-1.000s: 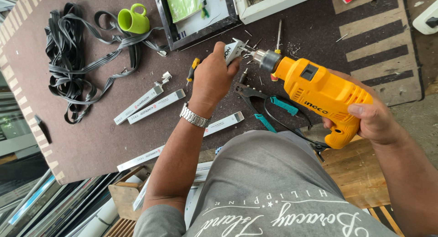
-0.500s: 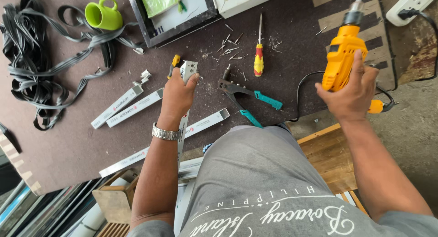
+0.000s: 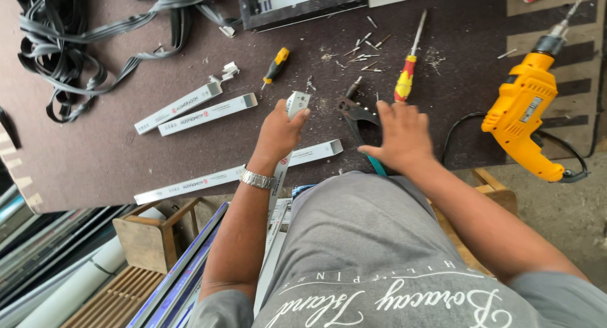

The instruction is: The person uses a yellow power drill to drive screws into small metal brackets attached to long aluminum profiles. They repeatedly pick up brackets, align them with the profiles, and secure them with the drill. The person also uses pliers to adjust or remove components from the profiles.

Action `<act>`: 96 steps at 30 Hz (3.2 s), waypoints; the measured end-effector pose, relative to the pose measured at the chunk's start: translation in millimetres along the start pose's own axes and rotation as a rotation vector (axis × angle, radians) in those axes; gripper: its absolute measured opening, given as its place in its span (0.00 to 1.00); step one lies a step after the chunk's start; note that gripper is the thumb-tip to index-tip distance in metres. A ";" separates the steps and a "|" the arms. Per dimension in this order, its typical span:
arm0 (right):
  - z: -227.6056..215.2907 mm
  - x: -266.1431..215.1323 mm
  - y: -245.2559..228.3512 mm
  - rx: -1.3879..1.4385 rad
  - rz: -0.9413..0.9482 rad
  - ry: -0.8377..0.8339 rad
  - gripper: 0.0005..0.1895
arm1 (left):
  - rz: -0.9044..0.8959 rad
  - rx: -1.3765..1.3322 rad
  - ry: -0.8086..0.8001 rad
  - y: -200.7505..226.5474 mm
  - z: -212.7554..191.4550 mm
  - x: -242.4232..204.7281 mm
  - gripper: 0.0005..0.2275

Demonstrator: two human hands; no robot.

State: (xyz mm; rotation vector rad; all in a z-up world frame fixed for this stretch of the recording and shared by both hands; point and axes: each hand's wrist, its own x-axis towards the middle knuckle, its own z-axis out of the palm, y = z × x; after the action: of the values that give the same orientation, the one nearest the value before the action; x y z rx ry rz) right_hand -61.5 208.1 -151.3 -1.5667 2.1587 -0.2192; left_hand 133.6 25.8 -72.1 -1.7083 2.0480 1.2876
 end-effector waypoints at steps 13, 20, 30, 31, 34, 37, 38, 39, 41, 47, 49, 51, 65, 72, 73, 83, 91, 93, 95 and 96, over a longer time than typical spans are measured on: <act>-13.9 9.9 -44.5 0.480 0.139 -0.151 0.32 | 0.106 -0.182 -0.118 -53.2 -24.9 16.3 0.23; -70.9 1.9 -117.7 0.779 0.138 -0.260 0.17 | 0.289 -0.107 -0.224 -72.8 -34.6 27.6 0.25; -66.9 15.1 -192.1 0.526 0.246 -0.155 0.18 | 0.438 -0.095 -0.237 -92.5 -61.6 33.0 0.24; -64.8 14.8 -195.6 0.514 0.261 -0.153 0.17 | 0.465 -0.091 -0.227 -94.9 -62.6 32.4 0.24; -59.8 15.7 -206.0 0.454 0.284 -0.139 0.17 | 0.474 -0.008 -0.199 -99.0 -65.8 30.5 0.23; -58.1 17.4 -214.3 0.366 0.254 -0.126 0.18 | 0.434 0.068 -0.212 -99.3 -70.1 27.1 0.21; -57.7 18.9 -215.9 0.349 0.237 -0.131 0.19 | 0.428 0.076 -0.221 -98.9 -72.6 26.3 0.20; -57.5 19.3 -217.1 0.332 0.221 -0.137 0.19 | 0.422 0.084 -0.232 -99.3 -75.7 25.2 0.19; -56.5 20.4 -219.0 0.344 0.303 -0.193 0.19 | 0.421 0.094 -0.242 -98.0 -81.4 23.5 0.18; -50.8 18.0 -219.8 0.323 0.283 -0.174 0.19 | 0.407 0.091 -0.288 -93.0 -93.7 15.5 0.16; -49.9 17.6 -217.7 0.362 0.261 -0.182 0.20 | 0.380 0.114 -0.313 -92.1 -93.7 12.2 0.16; -49.6 17.3 -216.6 0.443 0.246 -0.200 0.22 | 0.386 0.109 -0.316 -92.9 -93.7 10.5 0.17; -94.8 -5.0 -247.6 0.309 0.283 -0.072 0.23 | 0.604 -0.229 -0.285 -87.9 -130.2 -17.4 0.28; -116.6 -10.0 -262.0 0.097 0.274 -0.019 0.22 | 0.576 -0.240 -0.327 -81.5 -136.0 -23.5 0.30; -118.3 -9.8 -263.6 0.125 0.303 -0.036 0.22 | 0.588 -0.249 -0.319 -81.5 -135.8 -24.6 0.29; -126.2 -14.0 -262.3 0.257 0.378 -0.098 0.24 | 0.689 -0.475 -0.376 -86.5 -146.3 -28.5 0.27; -130.6 -24.6 -268.8 0.254 0.293 0.002 0.23 | 0.829 -0.588 -0.339 -81.8 -151.1 -32.4 0.30; -133.3 -25.7 -270.3 0.264 0.301 -0.007 0.23 | 0.829 -0.585 -0.412 -80.4 -154.3 -29.8 0.28; -136.2 -27.0 -272.6 0.273 0.299 -0.007 0.23 | 0.865 -0.585 -0.411 -80.2 -158.3 -28.6 0.26; -137.6 -27.6 -273.7 0.277 0.299 -0.006 0.22 | 0.902 -0.585 -0.376 -79.9 -159.7 -29.1 0.25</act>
State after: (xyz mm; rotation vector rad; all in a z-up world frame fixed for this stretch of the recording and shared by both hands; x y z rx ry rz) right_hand 117.6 122.2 83.4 -1.0785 2.2131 -0.3947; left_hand 272.2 -62.5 3.8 -0.4777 2.3925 2.4165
